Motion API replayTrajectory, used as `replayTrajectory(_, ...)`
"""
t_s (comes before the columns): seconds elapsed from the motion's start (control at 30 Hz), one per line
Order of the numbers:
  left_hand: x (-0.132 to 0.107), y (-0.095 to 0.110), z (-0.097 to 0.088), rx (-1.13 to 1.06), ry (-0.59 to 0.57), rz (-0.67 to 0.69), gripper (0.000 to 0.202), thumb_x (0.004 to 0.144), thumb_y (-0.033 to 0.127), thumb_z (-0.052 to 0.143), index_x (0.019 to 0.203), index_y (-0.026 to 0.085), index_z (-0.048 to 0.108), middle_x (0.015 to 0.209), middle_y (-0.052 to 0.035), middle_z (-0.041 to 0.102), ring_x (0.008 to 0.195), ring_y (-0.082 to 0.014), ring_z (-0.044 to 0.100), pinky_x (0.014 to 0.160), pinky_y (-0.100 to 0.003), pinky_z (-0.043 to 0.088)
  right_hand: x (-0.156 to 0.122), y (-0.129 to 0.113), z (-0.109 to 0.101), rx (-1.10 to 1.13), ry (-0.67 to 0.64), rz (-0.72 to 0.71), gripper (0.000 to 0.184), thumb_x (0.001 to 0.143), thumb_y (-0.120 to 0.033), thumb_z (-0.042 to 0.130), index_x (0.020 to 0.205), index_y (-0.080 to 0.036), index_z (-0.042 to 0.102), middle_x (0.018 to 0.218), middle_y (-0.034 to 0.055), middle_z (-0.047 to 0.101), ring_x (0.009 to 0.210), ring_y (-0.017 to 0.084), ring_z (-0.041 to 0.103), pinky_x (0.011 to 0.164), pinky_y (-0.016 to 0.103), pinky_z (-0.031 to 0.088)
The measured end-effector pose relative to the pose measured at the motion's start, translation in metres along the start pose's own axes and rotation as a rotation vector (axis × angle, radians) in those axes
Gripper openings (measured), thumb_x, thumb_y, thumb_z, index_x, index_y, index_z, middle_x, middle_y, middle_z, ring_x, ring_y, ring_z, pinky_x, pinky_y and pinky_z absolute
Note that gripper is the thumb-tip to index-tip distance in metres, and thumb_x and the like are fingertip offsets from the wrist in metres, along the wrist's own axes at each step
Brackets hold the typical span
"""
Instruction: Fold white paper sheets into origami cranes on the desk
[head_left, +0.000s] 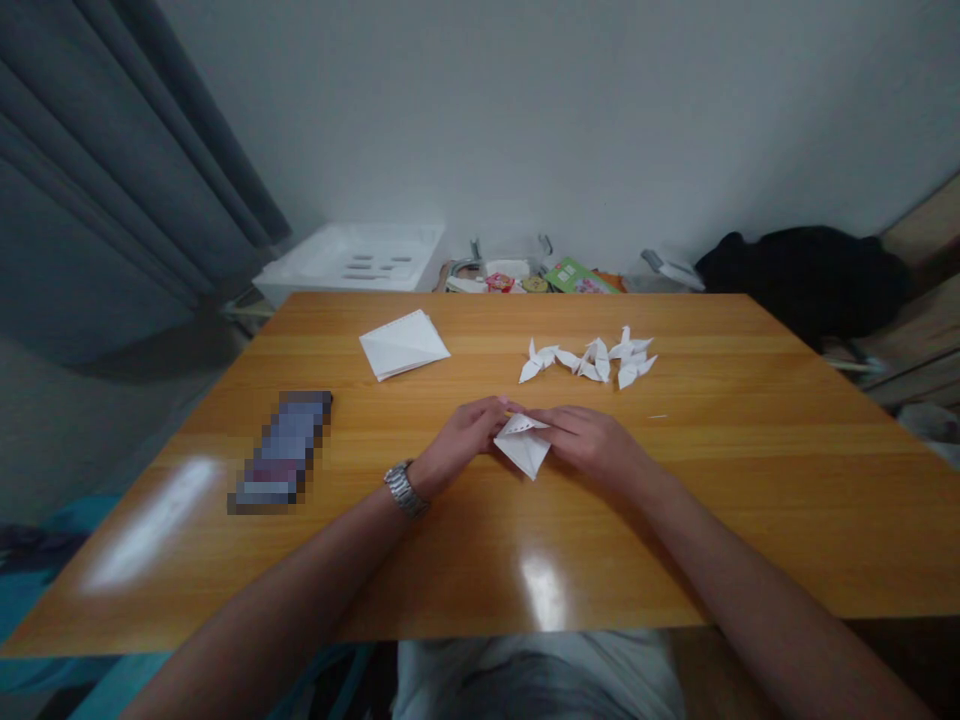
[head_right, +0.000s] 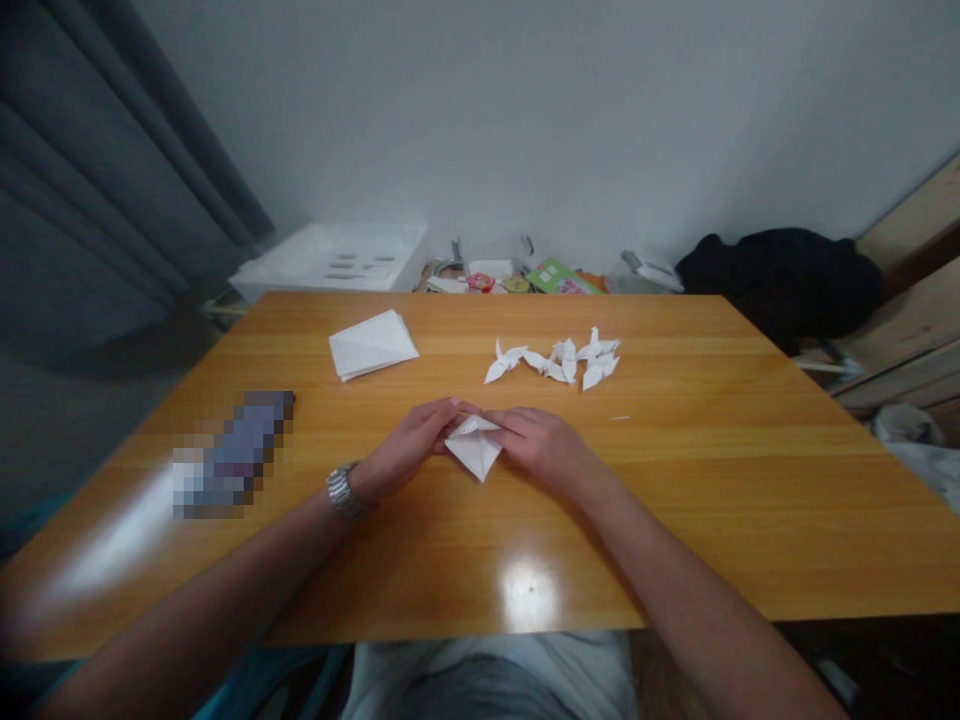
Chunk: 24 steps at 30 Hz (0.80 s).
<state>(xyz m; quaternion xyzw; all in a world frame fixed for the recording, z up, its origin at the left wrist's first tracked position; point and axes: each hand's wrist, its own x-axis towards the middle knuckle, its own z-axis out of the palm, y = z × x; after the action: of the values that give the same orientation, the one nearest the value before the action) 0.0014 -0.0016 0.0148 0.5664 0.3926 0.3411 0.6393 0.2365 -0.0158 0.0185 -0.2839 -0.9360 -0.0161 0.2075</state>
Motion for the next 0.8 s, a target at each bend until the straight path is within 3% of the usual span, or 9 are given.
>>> replayTrajectory(0.17,0.004,-0.004,-0.001,0.106,0.055,0.075,0.039,0.09,0.05,0.06,0.103,0.014,0.068,0.095,-0.0066,0.07,0.083,-0.0164,0.063,0.071,-0.026,0.052,0.0,0.001,0.004,0.004,0.007,-0.009,0.031,0.093,-0.01,0.06,0.122,-0.018,0.066,0.129,0.0151,0.067,0.111,0.027,0.066,0.092,0.045,0.057)
replayTrajectory(0.4,0.004,-0.003,-0.003,0.117,0.08,0.072,0.035,0.089,0.047,0.062,0.102,0.014,0.064,0.088,-0.0055,0.069,0.075,-0.0141,0.062,0.067,-0.025,0.048,0.002,-0.002,0.007,0.004,-0.009,-0.015,0.027,0.091,-0.01,0.061,0.116,-0.016,0.069,0.132,0.0168,0.064,0.113,0.028,0.066,0.092,0.048,0.057)
replayTrajectory(0.53,0.006,-0.008,-0.006,0.092,0.058,0.102,0.034,0.087,0.042,0.067,0.106,0.015,0.062,0.092,-0.0065,0.069,0.08,-0.0148,0.063,0.069,-0.025,0.05,0.004,-0.005,0.005,0.028,0.005,0.018,0.026,0.09,-0.008,0.058,0.112,-0.016,0.07,0.134,0.0178,0.063,0.114,0.029,0.066,0.094,0.048,0.057)
replayTrajectory(0.67,0.006,-0.011,-0.007,0.042,0.036,0.132,0.035,0.087,0.038,0.068,0.111,0.015,0.059,0.094,-0.0066,0.068,0.083,-0.0149,0.064,0.072,-0.025,0.051,0.002,-0.004,0.001,0.055,0.006,0.035,0.039,0.089,-0.004,0.053,0.124,-0.017,0.065,0.144,0.0168,0.055,0.125,0.029,0.059,0.099,0.047,0.055)
replayTrajectory(0.8,0.006,-0.012,-0.007,-0.007,0.037,0.146,0.042,0.087,0.037,0.07,0.12,0.016,0.054,0.101,-0.0083,0.068,0.085,-0.0158,0.067,0.073,-0.027,0.054,-0.003,0.0,0.001,0.119,0.097,0.039,0.038,0.089,-0.003,0.05,0.118,-0.019,0.067,0.144,0.0138,0.055,0.126,0.026,0.058,0.101,0.046,0.053)
